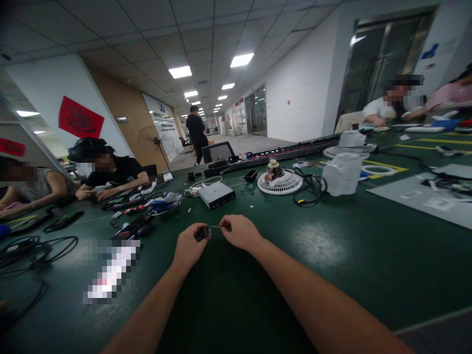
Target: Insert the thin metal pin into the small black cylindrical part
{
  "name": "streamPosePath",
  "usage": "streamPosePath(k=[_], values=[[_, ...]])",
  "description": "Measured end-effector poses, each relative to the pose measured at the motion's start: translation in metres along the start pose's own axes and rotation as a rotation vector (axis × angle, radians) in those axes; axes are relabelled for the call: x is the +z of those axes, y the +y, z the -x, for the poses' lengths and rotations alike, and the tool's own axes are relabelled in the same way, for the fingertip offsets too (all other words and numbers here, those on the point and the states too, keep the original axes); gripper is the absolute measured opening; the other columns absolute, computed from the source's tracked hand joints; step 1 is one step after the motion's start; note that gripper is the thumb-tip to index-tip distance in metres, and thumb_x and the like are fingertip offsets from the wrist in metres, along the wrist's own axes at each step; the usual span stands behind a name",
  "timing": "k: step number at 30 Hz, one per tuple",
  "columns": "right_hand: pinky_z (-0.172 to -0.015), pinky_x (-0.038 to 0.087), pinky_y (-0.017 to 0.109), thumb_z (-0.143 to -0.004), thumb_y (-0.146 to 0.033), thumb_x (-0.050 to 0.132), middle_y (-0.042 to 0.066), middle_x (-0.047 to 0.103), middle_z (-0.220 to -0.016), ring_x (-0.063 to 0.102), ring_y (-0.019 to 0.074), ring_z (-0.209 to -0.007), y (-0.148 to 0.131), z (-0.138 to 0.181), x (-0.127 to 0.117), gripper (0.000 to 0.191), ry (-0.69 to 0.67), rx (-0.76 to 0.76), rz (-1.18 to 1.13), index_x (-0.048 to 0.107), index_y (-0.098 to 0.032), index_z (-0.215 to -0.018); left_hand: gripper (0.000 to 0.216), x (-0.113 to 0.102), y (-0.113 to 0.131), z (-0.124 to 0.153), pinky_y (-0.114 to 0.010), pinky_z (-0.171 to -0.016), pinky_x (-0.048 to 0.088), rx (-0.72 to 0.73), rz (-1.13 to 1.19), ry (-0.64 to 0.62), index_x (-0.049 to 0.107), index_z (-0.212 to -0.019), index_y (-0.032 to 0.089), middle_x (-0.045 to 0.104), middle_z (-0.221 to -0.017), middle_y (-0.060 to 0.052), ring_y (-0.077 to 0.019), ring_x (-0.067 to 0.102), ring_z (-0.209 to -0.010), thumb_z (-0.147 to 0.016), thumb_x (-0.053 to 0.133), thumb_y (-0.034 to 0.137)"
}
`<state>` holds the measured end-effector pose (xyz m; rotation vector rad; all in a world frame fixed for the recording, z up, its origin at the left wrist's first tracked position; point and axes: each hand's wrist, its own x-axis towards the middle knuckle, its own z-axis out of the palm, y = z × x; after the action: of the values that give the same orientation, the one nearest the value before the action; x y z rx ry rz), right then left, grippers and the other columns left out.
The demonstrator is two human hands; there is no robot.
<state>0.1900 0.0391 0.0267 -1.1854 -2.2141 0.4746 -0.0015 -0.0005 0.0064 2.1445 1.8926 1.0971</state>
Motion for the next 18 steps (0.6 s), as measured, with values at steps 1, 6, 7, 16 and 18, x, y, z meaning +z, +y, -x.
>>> streamPosePath(k=[1, 6, 7, 16, 18], values=[[-0.068, 0.044, 0.027, -0.084, -0.024, 0.057, 0.003, 0.071, -0.089, 0.064, 0.0170, -0.079, -0.0001, 0.0004, -0.0016, 0.016, -0.015, -0.033, 0.030, 0.071, -0.022, -0.092, 0.033, -0.0002, -0.0005, -0.0001, -0.037, -0.088, 0.049, 0.000, -0.001, -0.004, 0.066, -0.105, 0.019, 0.071, -0.104, -0.006, -0.0217, 0.065, -0.097, -0.073, 0.072, 0.011], [-0.070, 0.044, 0.029, -0.082, -0.023, 0.057, 0.004, 0.072, -0.090, 0.064, 0.0201, -0.081, -0.0003, 0.0018, -0.0034, 0.020, -0.054, -0.111, 0.162, 0.073, -0.024, -0.094, 0.032, -0.0002, 0.0031, 0.0010, -0.037, -0.089, 0.048, 0.043, -0.008, -0.045, 0.068, -0.103, 0.021, 0.071, -0.104, -0.004, -0.0222, 0.064, -0.097, -0.072, 0.074, 0.013], [-0.070, 0.044, 0.030, -0.081, -0.023, 0.057, 0.004, 0.072, -0.089, 0.064, 0.0207, -0.080, -0.0001, 0.0021, -0.0032, 0.021, -0.057, -0.113, 0.179, 0.073, -0.025, -0.093, 0.032, -0.0003, 0.0040, 0.0012, -0.038, -0.090, 0.048, 0.050, -0.013, -0.050, 0.068, -0.102, 0.021, 0.071, -0.104, -0.004, -0.0225, 0.064, -0.097, -0.071, 0.074, 0.013], [-0.069, 0.045, 0.027, -0.080, -0.024, 0.056, 0.002, 0.073, -0.088, 0.066, 0.0191, -0.079, -0.0021, 0.0030, -0.0015, 0.021, -0.073, -0.097, 0.110, 0.073, -0.025, -0.093, 0.033, -0.0019, 0.0040, 0.0010, -0.038, -0.092, 0.048, 0.087, -0.019, -0.085, 0.069, -0.103, 0.022, 0.072, -0.104, -0.004, -0.0226, 0.065, -0.099, -0.072, 0.072, 0.011], [-0.067, 0.045, 0.028, -0.079, -0.023, 0.057, 0.003, 0.073, -0.085, 0.065, 0.0197, -0.077, -0.0015, 0.0031, -0.0010, 0.021, -0.072, -0.062, 0.147, 0.073, -0.025, -0.092, 0.033, -0.0016, 0.0038, 0.0012, -0.039, -0.092, 0.048, 0.101, -0.017, -0.095, 0.069, -0.103, 0.022, 0.072, -0.103, -0.003, -0.0227, 0.065, -0.099, -0.072, 0.072, 0.011]])
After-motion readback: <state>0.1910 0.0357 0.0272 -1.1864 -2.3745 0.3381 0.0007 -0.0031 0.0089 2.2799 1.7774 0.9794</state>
